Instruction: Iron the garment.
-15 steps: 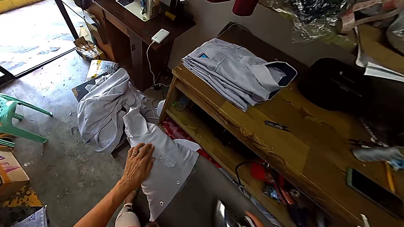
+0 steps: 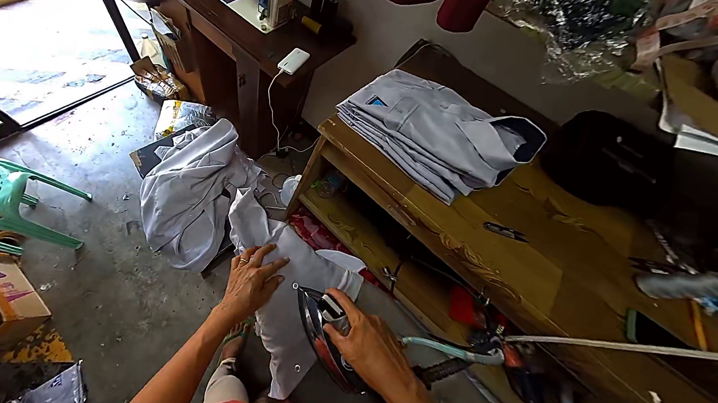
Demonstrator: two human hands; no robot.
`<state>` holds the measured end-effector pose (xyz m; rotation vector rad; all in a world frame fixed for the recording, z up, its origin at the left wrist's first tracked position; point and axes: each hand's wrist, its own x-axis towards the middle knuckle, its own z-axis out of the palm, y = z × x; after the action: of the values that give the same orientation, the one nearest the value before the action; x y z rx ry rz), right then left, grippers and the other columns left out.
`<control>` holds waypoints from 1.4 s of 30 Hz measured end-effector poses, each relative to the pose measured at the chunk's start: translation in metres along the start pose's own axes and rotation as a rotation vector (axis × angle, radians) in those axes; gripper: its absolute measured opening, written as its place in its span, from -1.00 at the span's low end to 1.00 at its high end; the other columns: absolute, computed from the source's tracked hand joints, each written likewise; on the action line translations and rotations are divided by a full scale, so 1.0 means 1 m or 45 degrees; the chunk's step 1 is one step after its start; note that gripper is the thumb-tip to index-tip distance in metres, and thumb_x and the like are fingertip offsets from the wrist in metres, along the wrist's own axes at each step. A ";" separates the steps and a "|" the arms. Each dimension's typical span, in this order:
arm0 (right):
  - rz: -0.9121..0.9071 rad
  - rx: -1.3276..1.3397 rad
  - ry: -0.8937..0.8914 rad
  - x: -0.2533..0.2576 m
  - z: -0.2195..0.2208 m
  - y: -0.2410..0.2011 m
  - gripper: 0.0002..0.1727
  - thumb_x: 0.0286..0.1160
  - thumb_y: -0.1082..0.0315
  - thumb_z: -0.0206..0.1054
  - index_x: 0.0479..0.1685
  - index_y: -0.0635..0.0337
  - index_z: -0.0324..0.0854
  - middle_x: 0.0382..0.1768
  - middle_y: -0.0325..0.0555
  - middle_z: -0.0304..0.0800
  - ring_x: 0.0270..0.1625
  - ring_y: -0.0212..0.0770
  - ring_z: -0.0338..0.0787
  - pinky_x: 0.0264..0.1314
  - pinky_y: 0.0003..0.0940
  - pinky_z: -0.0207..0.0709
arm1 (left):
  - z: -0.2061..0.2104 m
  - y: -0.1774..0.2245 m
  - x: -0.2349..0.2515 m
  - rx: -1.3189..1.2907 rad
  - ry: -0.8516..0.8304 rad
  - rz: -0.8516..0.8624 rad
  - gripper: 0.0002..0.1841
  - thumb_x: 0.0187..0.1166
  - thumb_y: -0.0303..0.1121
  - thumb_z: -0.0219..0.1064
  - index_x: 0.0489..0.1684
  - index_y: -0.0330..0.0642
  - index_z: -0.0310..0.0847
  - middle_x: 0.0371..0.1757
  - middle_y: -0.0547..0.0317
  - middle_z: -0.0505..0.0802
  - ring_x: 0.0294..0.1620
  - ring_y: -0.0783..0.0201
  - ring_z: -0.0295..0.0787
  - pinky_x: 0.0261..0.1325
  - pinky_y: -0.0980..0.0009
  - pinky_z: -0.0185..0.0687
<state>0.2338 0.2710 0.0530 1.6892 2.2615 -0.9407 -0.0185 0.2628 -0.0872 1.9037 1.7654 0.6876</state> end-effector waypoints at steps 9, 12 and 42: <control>-0.060 -0.084 -0.050 -0.016 -0.007 -0.001 -0.30 0.45 0.13 0.39 0.70 -0.35 0.41 -0.27 0.11 0.87 -0.21 0.21 0.87 -0.14 0.22 0.64 | -0.006 0.000 0.006 -0.117 -0.001 -0.047 -0.60 0.60 -0.09 0.26 0.38 0.30 0.76 0.62 0.13 0.64 0.61 -0.12 0.48 0.46 -0.24 0.38; 0.054 0.039 0.073 -0.009 -0.008 -0.002 -0.30 0.47 0.13 0.40 0.72 -0.26 0.41 -0.20 0.12 0.89 -0.17 0.20 0.88 -0.07 0.23 0.66 | -0.002 0.000 -0.001 -0.203 0.119 -0.065 -0.65 0.53 -0.10 0.38 0.21 0.05 0.81 0.52 0.09 0.72 0.57 -0.10 0.54 0.48 -0.18 0.43; 0.056 -0.062 -0.038 -0.009 0.006 -0.012 -0.30 0.46 0.17 0.38 0.71 -0.25 0.41 -0.21 0.15 0.89 -0.16 0.25 0.87 -0.10 0.26 0.64 | -0.005 0.000 0.001 -0.290 0.178 0.072 -0.80 0.57 -0.26 0.39 -0.05 -0.03 0.92 0.06 0.08 0.89 0.24 0.03 0.74 0.38 0.04 0.60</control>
<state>0.2241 0.2584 0.0570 1.6863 2.2009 -0.8882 -0.0218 0.2637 -0.0838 1.7937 1.6399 1.0183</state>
